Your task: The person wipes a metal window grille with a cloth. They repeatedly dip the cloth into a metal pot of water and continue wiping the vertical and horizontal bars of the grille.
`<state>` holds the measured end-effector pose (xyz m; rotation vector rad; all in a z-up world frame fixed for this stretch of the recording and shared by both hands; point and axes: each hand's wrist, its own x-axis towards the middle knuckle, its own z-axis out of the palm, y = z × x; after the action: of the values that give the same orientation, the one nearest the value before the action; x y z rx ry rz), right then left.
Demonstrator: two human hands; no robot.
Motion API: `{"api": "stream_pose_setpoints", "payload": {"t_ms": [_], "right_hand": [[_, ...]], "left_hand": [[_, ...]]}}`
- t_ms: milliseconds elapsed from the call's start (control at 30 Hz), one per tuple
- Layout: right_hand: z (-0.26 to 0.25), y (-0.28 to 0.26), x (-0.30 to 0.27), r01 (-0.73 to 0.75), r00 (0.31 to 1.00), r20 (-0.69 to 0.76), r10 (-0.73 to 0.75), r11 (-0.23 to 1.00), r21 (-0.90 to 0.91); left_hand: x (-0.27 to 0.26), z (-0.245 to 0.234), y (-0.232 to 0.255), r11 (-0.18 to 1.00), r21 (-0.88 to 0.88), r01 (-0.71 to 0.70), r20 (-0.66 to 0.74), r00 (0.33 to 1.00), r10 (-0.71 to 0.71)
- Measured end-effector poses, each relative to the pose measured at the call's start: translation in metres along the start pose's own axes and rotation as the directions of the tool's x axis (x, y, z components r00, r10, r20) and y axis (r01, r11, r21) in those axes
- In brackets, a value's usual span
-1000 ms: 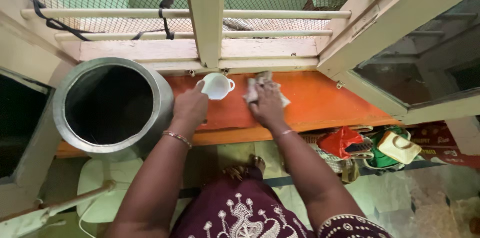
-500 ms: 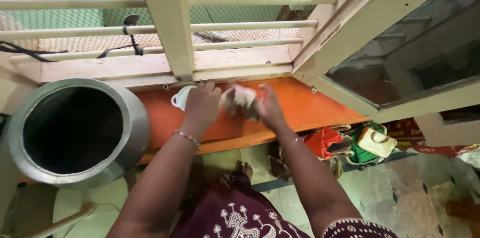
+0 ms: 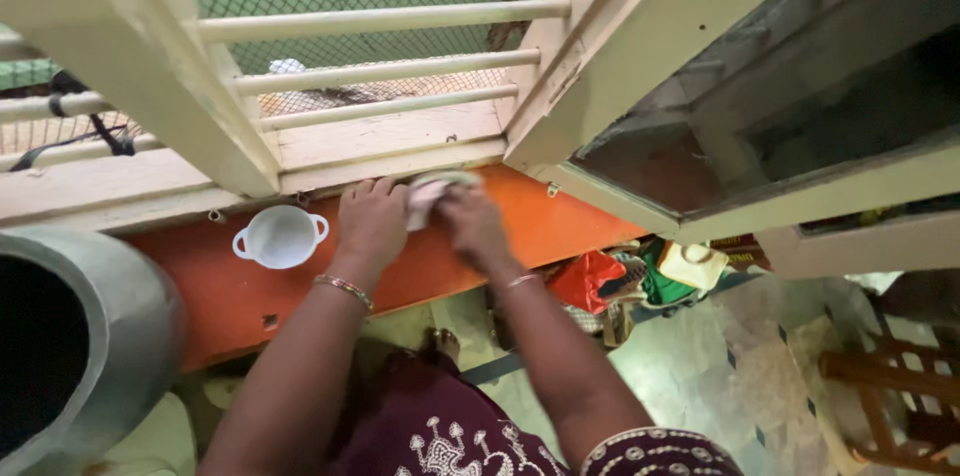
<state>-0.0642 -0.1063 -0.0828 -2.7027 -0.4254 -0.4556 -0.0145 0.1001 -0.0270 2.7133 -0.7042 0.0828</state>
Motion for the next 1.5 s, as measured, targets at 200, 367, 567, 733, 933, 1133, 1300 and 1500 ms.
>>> {"api": "stream_pose_setpoints", "payload": {"t_ms": [200, 367, 567, 733, 933, 1133, 1300, 1500], "right_hand": [[-0.061, 0.051, -0.032, -0.378, 0.925, -0.024, 0.378, 0.915, -0.141], [-0.042, -0.009, -0.061, -0.383, 0.923, -0.051, 0.381, 0.922, -0.060], [-0.003, -0.091, -0.082, -0.373, 0.900, 0.298, 0.317, 0.915, 0.155], [-0.033, -0.111, -0.047, -0.440, 0.875, 0.472, 0.105, 0.579, 0.686], [-0.172, -0.209, 0.025, -0.299, 0.893, 0.446, 0.061, 0.820, 0.488], [-0.211, -0.317, 0.099, 0.019, 0.964, 0.189, -0.188, 0.755, 0.656], [-0.168, -0.386, 0.161, 0.302, 0.908, 0.014, -0.418, 0.679, 0.669], [-0.054, -0.417, 0.191, 0.476, 0.753, 0.254, -0.607, 0.768, 0.429]], "left_hand": [[-0.002, 0.001, 0.005, 0.999, 0.023, -0.044, -0.057, 0.997, 0.045], [-0.020, -0.019, -0.005, 0.999, 0.022, -0.038, 0.068, 0.997, 0.036], [-0.061, -0.010, -0.017, 0.987, -0.097, -0.131, 0.142, 0.979, 0.144], [-0.097, -0.037, -0.023, 0.950, -0.266, -0.162, 0.424, 0.865, 0.267], [-0.167, -0.175, -0.060, 0.831, -0.556, 0.002, 0.155, 0.983, 0.101], [-0.248, -0.313, -0.112, 0.795, -0.595, 0.120, -0.161, 0.951, -0.264], [-0.284, -0.351, -0.168, 0.870, -0.474, 0.135, -0.534, 0.741, -0.406], [-0.288, -0.306, -0.241, 0.740, -0.415, 0.529, -0.035, 0.804, -0.594]]}}
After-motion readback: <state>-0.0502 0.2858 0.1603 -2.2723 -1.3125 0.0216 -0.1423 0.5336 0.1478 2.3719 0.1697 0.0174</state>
